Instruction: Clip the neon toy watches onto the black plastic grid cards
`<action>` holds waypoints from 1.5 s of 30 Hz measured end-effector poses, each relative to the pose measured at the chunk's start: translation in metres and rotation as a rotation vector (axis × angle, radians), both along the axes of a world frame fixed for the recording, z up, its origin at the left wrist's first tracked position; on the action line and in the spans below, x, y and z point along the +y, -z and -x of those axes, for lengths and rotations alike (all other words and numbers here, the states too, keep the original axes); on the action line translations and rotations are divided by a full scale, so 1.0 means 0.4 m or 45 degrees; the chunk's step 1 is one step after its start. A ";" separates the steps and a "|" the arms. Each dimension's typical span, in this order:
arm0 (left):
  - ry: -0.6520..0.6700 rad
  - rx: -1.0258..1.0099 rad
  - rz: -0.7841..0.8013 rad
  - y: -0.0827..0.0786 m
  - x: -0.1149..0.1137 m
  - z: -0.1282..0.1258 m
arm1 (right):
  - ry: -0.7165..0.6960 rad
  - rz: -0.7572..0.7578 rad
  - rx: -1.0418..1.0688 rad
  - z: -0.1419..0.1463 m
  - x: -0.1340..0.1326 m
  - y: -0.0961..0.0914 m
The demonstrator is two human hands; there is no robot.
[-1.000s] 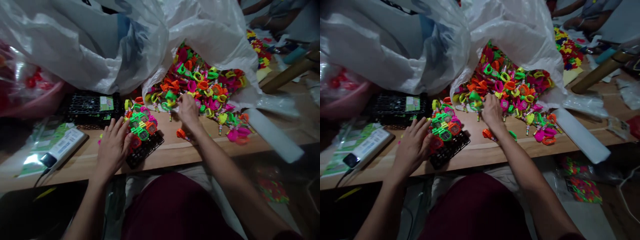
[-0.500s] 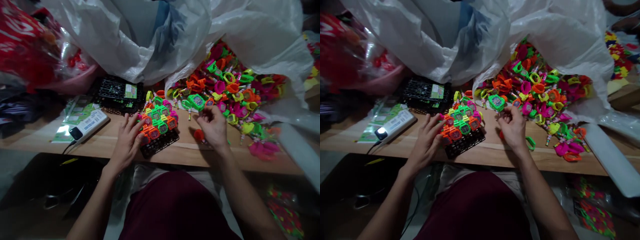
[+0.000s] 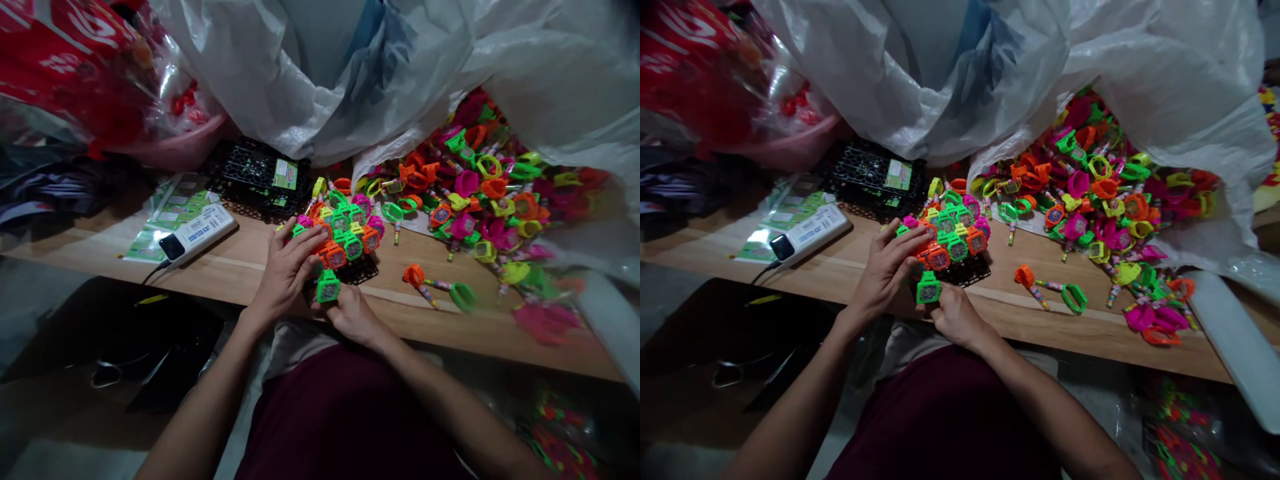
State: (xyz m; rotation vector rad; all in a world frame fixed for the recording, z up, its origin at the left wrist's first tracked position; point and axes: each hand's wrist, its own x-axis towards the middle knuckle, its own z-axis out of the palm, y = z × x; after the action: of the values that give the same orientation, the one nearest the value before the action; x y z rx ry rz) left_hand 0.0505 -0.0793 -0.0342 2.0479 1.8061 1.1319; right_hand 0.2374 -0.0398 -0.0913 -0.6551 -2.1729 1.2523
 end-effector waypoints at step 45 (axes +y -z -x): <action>-0.259 0.043 0.073 -0.011 -0.094 0.012 | -0.003 -0.232 -0.281 -0.158 0.175 -0.146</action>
State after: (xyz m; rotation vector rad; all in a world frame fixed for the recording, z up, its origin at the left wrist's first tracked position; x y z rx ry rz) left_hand 0.0457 -0.1169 -0.0296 1.8978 2.0769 1.0863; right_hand 0.3005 0.0300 -0.0329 -0.7437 -2.4327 1.0076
